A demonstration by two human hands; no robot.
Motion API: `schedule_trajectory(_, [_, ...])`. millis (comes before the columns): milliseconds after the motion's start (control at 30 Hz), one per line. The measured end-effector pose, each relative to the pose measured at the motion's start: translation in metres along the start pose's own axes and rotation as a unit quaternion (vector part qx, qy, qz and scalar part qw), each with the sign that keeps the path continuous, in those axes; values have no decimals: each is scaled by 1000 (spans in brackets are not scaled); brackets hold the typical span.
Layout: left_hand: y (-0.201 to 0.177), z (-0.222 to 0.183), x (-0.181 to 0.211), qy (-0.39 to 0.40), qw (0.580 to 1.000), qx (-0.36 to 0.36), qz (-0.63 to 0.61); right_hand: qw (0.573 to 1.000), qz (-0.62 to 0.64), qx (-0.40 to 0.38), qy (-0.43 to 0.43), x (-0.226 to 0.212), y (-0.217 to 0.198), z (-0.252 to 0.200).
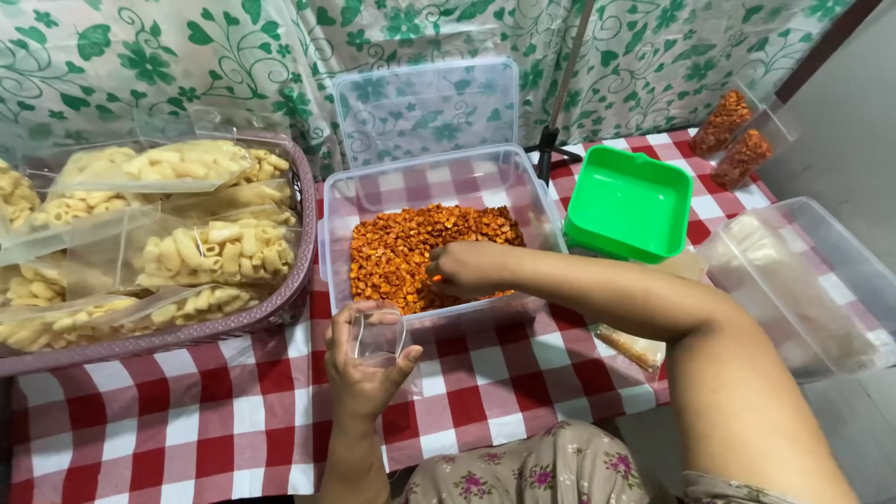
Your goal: Packaging small orange snacks into plastic bags using a cup and spoon for measurement and transfer, then weighing them on a scale.
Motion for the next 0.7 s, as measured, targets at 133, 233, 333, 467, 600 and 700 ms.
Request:
schedule_trajectory(133, [4, -3, -4, -29, 999, 22, 40, 997, -20, 60, -35, 4, 5, -2])
schedule_trajectory(233, [3, -2, 3, -25, 998, 8, -60, 994, 11, 93, -48, 4, 4, -8])
schedule_trajectory(333, [2, -1, 5, 3, 995, 0, -95, 993, 31, 104, -38, 0, -3, -17])
schedule_trajectory(467, [-2, 4, 13, -8, 999, -8, -38, 988, 70, 131, -41, 0, -12, -24])
schedule_trajectory(600, [-3, 7, 17, -84, 995, -42, -12, 976, 169, 135, 16, -14, -25, -38])
schedule_trajectory(700, [6, 16, 25, -23, 989, -77, -122, 965, 202, 159, 48, -5, -25, -34])
Point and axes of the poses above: each hand's wrist, its own z-axis towards the middle knuckle, its own y-axis out of the palm, x = y × z, the point moved 2 cm from there along z, towards the middle knuckle, and after that the axes turned 15 degrees about -x, right-handed, at the moved point
